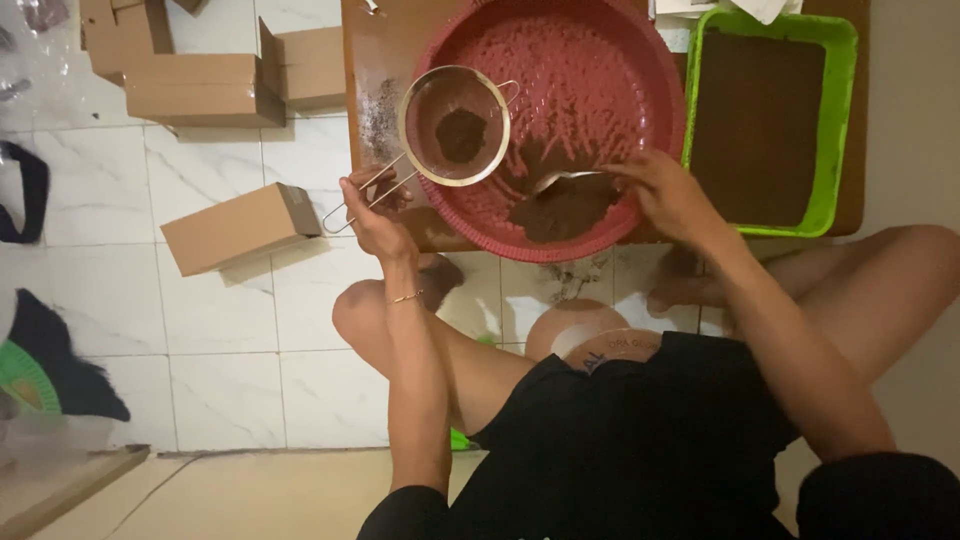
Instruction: Filtering a brown coffee-like liquid from a red basin into a green tray using a handheld strainer and a spoon.
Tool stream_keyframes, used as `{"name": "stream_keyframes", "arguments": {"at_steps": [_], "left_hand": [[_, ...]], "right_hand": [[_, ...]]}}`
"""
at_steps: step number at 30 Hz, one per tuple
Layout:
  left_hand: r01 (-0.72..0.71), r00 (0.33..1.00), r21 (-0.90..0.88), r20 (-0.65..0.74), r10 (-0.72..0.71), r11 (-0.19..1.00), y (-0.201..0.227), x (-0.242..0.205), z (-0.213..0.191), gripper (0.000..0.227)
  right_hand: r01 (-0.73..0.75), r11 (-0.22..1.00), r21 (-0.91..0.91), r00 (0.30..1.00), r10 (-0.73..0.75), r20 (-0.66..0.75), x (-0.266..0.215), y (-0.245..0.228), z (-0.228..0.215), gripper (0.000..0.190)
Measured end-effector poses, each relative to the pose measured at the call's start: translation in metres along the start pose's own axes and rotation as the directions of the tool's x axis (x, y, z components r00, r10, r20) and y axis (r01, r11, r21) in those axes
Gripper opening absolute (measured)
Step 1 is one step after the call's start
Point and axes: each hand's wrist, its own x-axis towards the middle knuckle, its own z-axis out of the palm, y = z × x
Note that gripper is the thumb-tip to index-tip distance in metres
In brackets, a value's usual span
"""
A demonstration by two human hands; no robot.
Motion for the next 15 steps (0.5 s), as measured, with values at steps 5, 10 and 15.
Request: {"name": "stream_keyframes", "arguments": {"at_steps": [5, 10, 15], "left_hand": [[0.033, 0.999, -0.01, -0.029, -0.033, 0.999, -0.007, -0.007, -0.003, 0.046], [0.043, 0.999, -0.048, -0.028, -0.044, 0.998, -0.022, -0.007, -0.007, 0.042], [0.055, 0.997, -0.063, 0.061, -0.051, 0.997, -0.009, -0.021, 0.005, 0.041]], "right_hand": [[-0.182, 0.975, 0.128, 0.947, 0.208, -0.243, -0.052, 0.005, 0.022, 0.034], [-0.398, 0.886, 0.239, 0.846, 0.456, -0.278, -0.088, 0.008, 0.067, 0.033], [-0.463, 0.849, 0.255, 0.842, 0.511, -0.172, -0.089, -0.077, 0.025, 0.07]]}}
